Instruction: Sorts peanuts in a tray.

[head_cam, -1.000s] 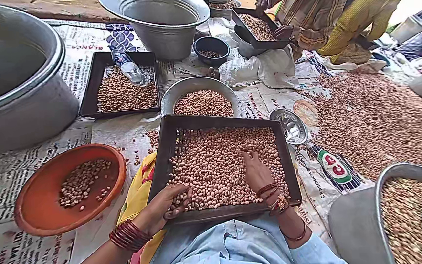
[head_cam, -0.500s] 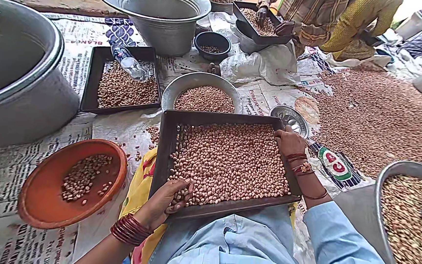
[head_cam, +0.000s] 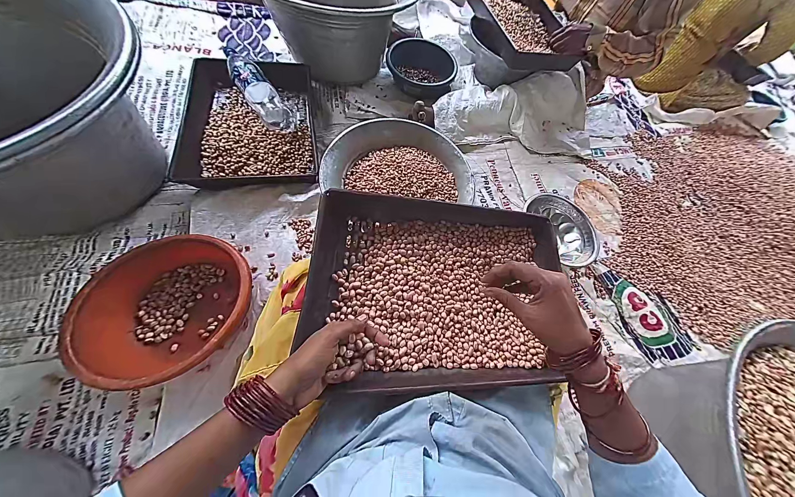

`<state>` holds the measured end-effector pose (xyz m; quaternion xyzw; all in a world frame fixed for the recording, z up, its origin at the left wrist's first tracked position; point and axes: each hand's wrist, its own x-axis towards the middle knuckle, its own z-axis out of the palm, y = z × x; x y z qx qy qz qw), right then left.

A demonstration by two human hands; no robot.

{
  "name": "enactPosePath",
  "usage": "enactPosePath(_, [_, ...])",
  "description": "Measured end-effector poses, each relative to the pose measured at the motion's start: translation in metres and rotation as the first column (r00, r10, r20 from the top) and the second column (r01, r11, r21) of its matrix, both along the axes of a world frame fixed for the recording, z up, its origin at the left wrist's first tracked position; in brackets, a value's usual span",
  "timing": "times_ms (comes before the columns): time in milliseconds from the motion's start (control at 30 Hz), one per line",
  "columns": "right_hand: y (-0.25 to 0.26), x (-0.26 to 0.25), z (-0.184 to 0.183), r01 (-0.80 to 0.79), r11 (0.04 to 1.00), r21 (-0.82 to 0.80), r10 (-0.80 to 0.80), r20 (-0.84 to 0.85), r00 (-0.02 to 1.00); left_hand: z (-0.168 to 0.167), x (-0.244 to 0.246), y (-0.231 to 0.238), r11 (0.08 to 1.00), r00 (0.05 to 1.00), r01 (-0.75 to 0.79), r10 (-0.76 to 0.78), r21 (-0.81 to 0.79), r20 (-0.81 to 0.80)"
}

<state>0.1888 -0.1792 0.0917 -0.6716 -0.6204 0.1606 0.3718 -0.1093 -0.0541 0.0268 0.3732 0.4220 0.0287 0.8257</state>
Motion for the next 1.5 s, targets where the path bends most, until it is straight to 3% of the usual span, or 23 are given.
enactPosePath(67, [0.000,0.002,-0.011,0.124,0.988,-0.096,-0.096,0.255,0.962,-0.002,-0.001,0.001,0.999,0.998,0.053,-0.053,-0.001,0.028])
enactPosePath(133, [0.003,0.008,-0.027,0.249,0.910,-0.330,-0.096,0.416,0.904,-0.003,-0.002,0.003,0.996,0.993,0.093,-0.093,0.010,0.071])
enactPosePath(200, [0.008,0.011,-0.040,0.318,0.803,-0.504,-0.060,0.463,0.884,0.000,-0.001,0.003,0.995,0.993,0.097,-0.098,0.009,0.067])
enactPosePath(400, [0.007,0.010,-0.043,0.348,0.767,-0.540,-0.063,0.475,0.878,0.002,0.001,0.002,0.998,0.998,0.065,-0.065,0.009,0.026])
enactPosePath(467, [0.002,0.001,-0.031,0.220,0.876,-0.430,-0.069,0.339,0.938,0.002,0.001,0.002,0.999,0.999,0.048,-0.048,0.012,0.017])
enactPosePath(500, [-0.001,-0.006,-0.026,0.117,0.945,-0.306,-0.050,0.217,0.975,0.002,0.002,0.002,0.999,0.999,0.049,-0.050,0.021,0.013])
enactPosePath(567, [-0.005,-0.023,-0.021,-0.067,0.995,-0.075,0.063,-0.057,0.996,0.002,0.000,0.000,0.998,0.998,0.060,-0.060,0.031,0.002])
enactPosePath(600, [-0.005,-0.030,-0.020,-0.089,0.996,-0.018,0.087,-0.068,0.994,0.003,0.000,0.000,0.998,0.998,0.062,-0.062,0.028,-0.001])
enactPosePath(633, [-0.006,-0.033,-0.022,-0.069,0.997,-0.022,0.070,0.025,0.997,0.005,0.000,0.000,0.998,0.998,0.064,-0.065,0.022,0.001])
enactPosePath(700, [-0.008,-0.037,-0.033,0.023,0.989,-0.144,0.021,0.293,0.956,0.005,0.001,0.001,0.997,0.996,0.081,-0.082,0.019,0.022])
enactPosePath(767, [-0.008,-0.040,-0.045,0.099,0.944,-0.315,0.039,0.404,0.914,0.002,0.000,0.002,0.994,0.994,0.100,-0.102,0.033,0.050])
enactPosePath(900, [-0.010,-0.043,-0.059,0.139,0.923,-0.358,0.041,0.452,0.891,0.000,-0.001,0.001,0.995,0.995,0.090,-0.092,0.036,0.045])
enactPosePath(1033, [-0.008,-0.043,-0.049,0.142,0.888,-0.438,0.069,0.432,0.899,0.001,0.000,0.002,0.996,0.996,0.080,-0.081,0.027,0.046])
enactPosePath(1100, [-0.010,-0.044,-0.040,0.035,0.948,-0.316,0.076,0.331,0.941,0.001,0.000,0.002,0.997,0.997,0.071,-0.071,0.026,0.036])
enactPosePath(1200, [-0.010,-0.048,-0.023,-0.161,0.986,0.035,0.162,-0.011,0.987,0.002,0.001,0.000,0.997,0.997,0.067,-0.068,0.034,0.022])
enactPosePath(1267, [-0.007,-0.048,-0.019,-0.117,0.988,0.099,0.114,0.035,0.993,0.002,0.001,0.001,0.997,0.997,0.072,-0.072,0.027,0.024])
enactPosePath(1367, [-0.009,-0.043,-0.034,0.038,0.995,-0.089,-0.002,0.369,0.929,0.000,-0.001,0.002,0.995,0.993,0.098,-0.100,0.032,0.065])
enactPosePath(1500, [-0.011,-0.046,-0.050,0.135,0.877,-0.462,0.086,0.426,0.901,-0.003,-0.002,0.002,0.995,0.992,0.093,-0.096,0.042,0.080])
